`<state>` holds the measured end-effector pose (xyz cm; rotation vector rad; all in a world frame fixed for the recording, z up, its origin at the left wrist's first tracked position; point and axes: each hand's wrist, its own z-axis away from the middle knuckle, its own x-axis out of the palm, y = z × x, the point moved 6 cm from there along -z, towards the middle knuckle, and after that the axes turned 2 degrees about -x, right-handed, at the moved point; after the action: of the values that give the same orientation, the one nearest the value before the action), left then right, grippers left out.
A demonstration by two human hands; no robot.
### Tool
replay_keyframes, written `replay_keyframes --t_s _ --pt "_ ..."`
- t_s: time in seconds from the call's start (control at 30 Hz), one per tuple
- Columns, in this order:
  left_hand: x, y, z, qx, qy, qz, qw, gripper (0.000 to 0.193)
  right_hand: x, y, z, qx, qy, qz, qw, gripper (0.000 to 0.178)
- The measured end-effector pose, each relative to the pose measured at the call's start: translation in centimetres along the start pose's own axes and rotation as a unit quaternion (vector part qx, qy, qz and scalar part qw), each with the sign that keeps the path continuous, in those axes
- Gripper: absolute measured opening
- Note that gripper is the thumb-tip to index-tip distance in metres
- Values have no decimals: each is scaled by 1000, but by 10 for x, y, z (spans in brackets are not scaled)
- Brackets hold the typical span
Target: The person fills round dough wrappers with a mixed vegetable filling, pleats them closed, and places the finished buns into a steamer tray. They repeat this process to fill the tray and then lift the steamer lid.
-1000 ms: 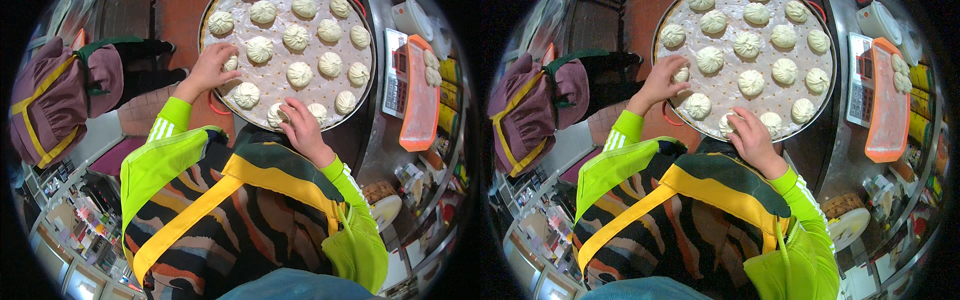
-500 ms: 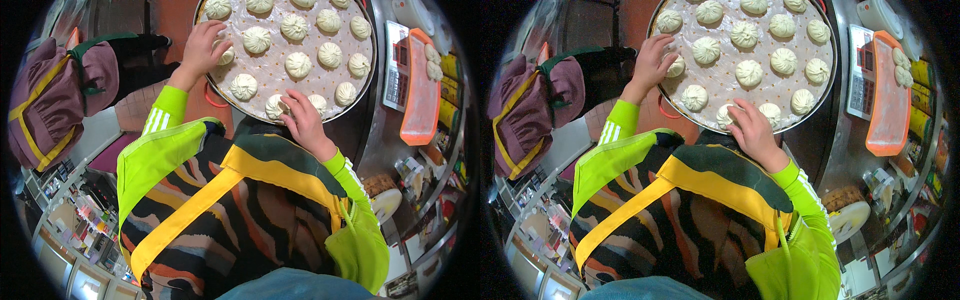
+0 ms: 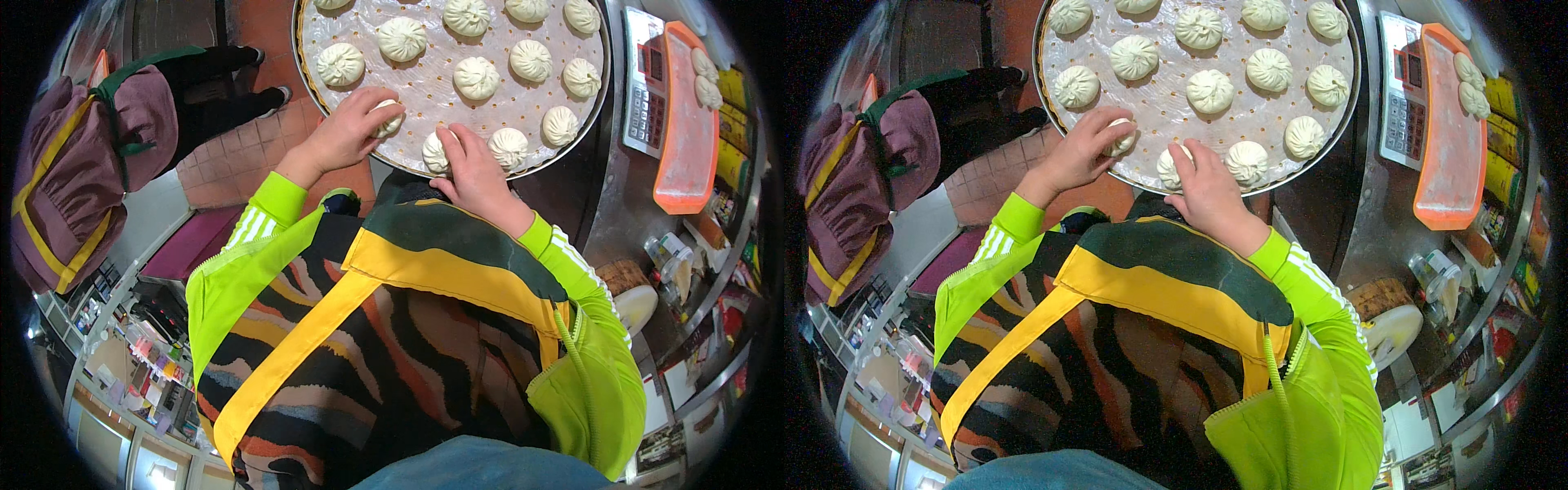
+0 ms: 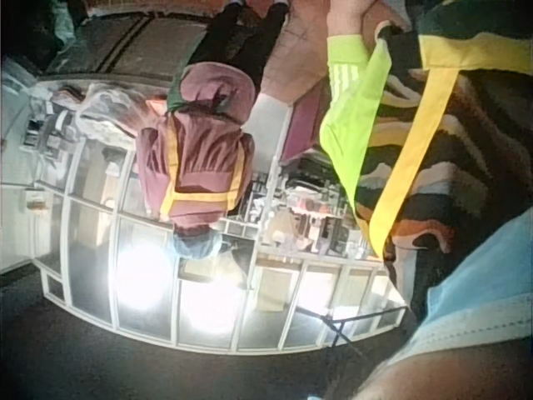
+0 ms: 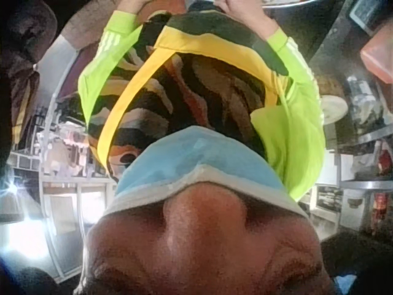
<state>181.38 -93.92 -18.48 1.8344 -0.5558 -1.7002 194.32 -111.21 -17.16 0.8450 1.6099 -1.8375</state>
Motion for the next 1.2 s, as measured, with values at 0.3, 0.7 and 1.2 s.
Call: replay_keyframes --t_s 0.3,0.7,1.2 --pt "-12 -6 6 -72 13 11 997 82 7 -11 -8 -58 -5 -6 998 61" --pt "-11 5 -5 -70 21 -76 994 77 -40 24 13 -40 126 -10 991 64" --pt "25 75 -31 -8 112 -6 994 64 -73 67 25 -66 50 -32 996 53"
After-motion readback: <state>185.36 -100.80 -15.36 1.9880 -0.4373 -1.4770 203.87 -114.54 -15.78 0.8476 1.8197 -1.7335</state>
